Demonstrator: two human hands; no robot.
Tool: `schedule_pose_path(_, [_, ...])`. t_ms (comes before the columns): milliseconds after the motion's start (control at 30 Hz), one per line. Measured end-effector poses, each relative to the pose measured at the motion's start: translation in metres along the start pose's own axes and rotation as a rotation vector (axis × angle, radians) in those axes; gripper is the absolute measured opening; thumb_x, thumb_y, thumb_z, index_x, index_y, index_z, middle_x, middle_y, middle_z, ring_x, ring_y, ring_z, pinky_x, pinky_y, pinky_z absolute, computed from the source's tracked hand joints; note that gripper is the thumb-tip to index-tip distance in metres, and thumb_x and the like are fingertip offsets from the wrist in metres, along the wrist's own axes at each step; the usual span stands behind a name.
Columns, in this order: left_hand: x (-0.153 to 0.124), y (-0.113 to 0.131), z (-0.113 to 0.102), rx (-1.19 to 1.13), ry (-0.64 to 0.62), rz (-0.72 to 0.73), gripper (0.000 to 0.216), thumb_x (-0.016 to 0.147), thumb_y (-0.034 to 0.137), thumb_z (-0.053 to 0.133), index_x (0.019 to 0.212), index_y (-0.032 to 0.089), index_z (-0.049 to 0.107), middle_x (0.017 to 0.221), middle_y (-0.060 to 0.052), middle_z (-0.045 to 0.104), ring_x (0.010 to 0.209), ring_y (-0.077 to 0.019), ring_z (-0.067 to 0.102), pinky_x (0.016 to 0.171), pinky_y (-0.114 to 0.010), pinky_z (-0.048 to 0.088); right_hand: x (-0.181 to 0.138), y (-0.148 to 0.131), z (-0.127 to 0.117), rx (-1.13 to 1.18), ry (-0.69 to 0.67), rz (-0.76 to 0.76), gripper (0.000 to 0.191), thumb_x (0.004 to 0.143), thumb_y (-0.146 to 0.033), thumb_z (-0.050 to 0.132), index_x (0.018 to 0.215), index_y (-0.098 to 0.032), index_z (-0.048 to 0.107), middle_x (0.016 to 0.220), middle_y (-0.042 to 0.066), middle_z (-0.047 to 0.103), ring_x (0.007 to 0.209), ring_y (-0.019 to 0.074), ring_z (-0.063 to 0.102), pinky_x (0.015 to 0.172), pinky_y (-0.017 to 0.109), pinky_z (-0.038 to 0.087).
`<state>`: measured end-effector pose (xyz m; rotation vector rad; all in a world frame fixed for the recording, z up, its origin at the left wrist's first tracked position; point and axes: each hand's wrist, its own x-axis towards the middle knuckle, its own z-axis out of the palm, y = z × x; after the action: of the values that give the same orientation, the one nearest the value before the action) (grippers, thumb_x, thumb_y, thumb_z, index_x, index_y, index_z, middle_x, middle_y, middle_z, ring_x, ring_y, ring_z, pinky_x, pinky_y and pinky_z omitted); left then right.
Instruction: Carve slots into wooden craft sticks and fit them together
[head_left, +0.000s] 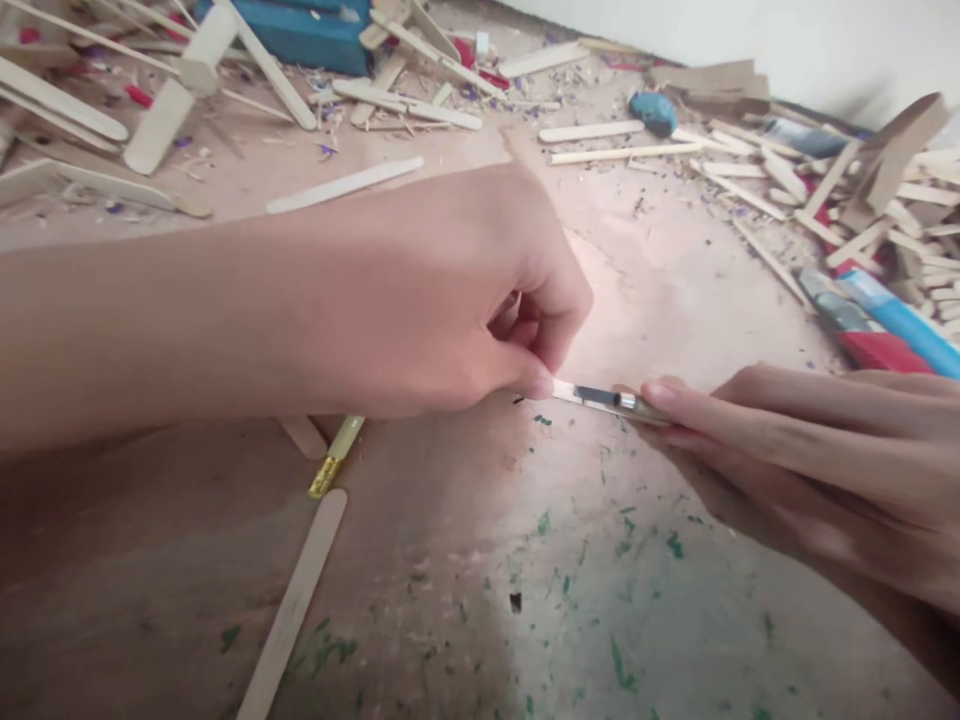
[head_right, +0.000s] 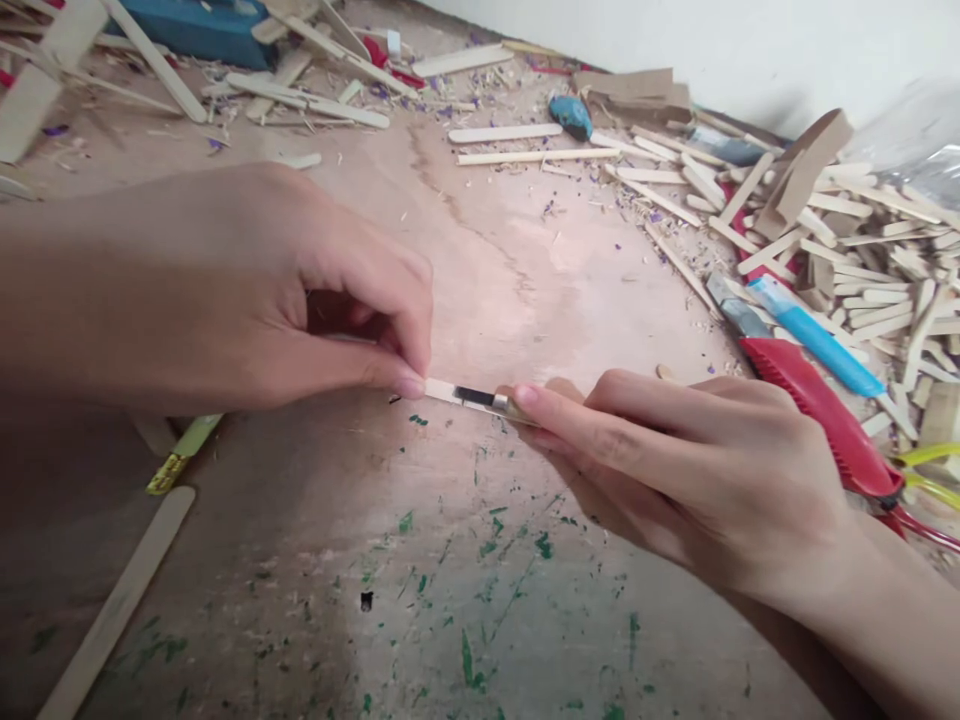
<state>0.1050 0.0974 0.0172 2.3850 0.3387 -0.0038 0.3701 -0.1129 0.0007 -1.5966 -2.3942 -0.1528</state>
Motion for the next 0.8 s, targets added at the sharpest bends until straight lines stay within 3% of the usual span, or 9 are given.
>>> schedule_pose_path(67, [0.0, -0.001, 0.0, -0.006, 0.0, 0.006, 0.043, 0.102, 0.044, 0.052, 0.093, 0.021, 0.087, 0.068, 0.007, 0.058, 0.082, -0.0148, 0.073, 0.098, -0.04, 0.058, 0.002, -0.002, 0.0, 0.04, 0.002, -0.067, 0.041, 0.12, -0.038, 0.055, 0.161, -0.038, 0.064, 0.081, -0.006, 0.076, 0.05, 0.0105, 0.059, 0.043, 0.032, 0.042])
schedule_pose_path(167, [0.0, -0.001, 0.0, -0.02, 0.016, 0.036, 0.034, 0.101, 0.039, 0.058, 0.09, 0.023, 0.087, 0.066, 0.009, 0.059, 0.07, -0.0112, 0.068, 0.094, -0.037, 0.06, 0.005, -0.004, 0.0, 0.031, -0.001, -0.079, 0.047, 0.123, -0.037, 0.045, 0.168, -0.037, 0.058, 0.08, -0.005, 0.076, 0.051, 0.0119, 0.06, 0.042, 0.035, 0.042])
schedule_pose_path(267, [-0.001, 0.0, -0.001, -0.016, 0.024, 0.071, 0.033, 0.101, 0.036, 0.058, 0.087, 0.025, 0.087, 0.065, 0.009, 0.061, 0.058, -0.0066, 0.06, 0.077, -0.026, 0.055, 0.007, -0.005, 0.0, 0.026, 0.013, -0.07, 0.049, 0.122, -0.035, 0.05, 0.171, -0.038, 0.055, 0.08, -0.007, 0.076, 0.052, 0.0118, 0.062, 0.042, 0.036, 0.042])
schedule_pose_path(367, [-0.002, 0.001, -0.002, -0.018, 0.024, 0.045, 0.031, 0.099, 0.036, 0.061, 0.085, 0.024, 0.086, 0.063, 0.009, 0.064, 0.054, -0.0056, 0.056, 0.063, -0.021, 0.045, 0.009, -0.006, -0.002, 0.028, 0.01, -0.065, 0.046, 0.119, -0.034, 0.058, 0.165, -0.037, 0.061, 0.078, -0.008, 0.074, 0.05, 0.0108, 0.059, 0.043, 0.033, 0.043])
schedule_pose_path(500, [-0.001, 0.001, -0.003, -0.012, -0.005, 0.032, 0.035, 0.099, 0.041, 0.059, 0.088, 0.022, 0.086, 0.064, 0.01, 0.061, 0.057, -0.0051, 0.059, 0.07, -0.021, 0.046, 0.012, -0.006, -0.001, -0.004, 0.017, -0.104, 0.033, 0.117, -0.029, 0.062, 0.149, -0.031, 0.069, 0.075, -0.008, 0.07, 0.049, 0.0083, 0.051, 0.042, 0.029, 0.039])
schedule_pose_path(600, [0.0, 0.001, -0.002, -0.007, 0.012, 0.027, 0.035, 0.096, 0.045, 0.061, 0.086, 0.022, 0.085, 0.064, 0.01, 0.061, 0.058, -0.0046, 0.058, 0.069, -0.02, 0.046, 0.011, -0.005, -0.001, -0.003, 0.026, -0.12, 0.035, 0.117, -0.026, 0.064, 0.151, -0.031, 0.068, 0.076, -0.008, 0.07, 0.05, 0.0075, 0.052, 0.041, 0.029, 0.037])
schedule_pose_path(800, [0.0, 0.0, -0.001, 0.008, 0.006, -0.02, 0.04, 0.097, 0.048, 0.056, 0.088, 0.02, 0.084, 0.065, 0.008, 0.057, 0.064, -0.0054, 0.061, 0.078, -0.023, 0.052, 0.011, 0.001, -0.008, 0.119, -0.039, -0.08, 0.033, 0.121, -0.037, 0.055, 0.147, -0.029, 0.074, 0.084, -0.003, 0.076, 0.056, 0.0072, 0.062, 0.05, 0.023, 0.05])
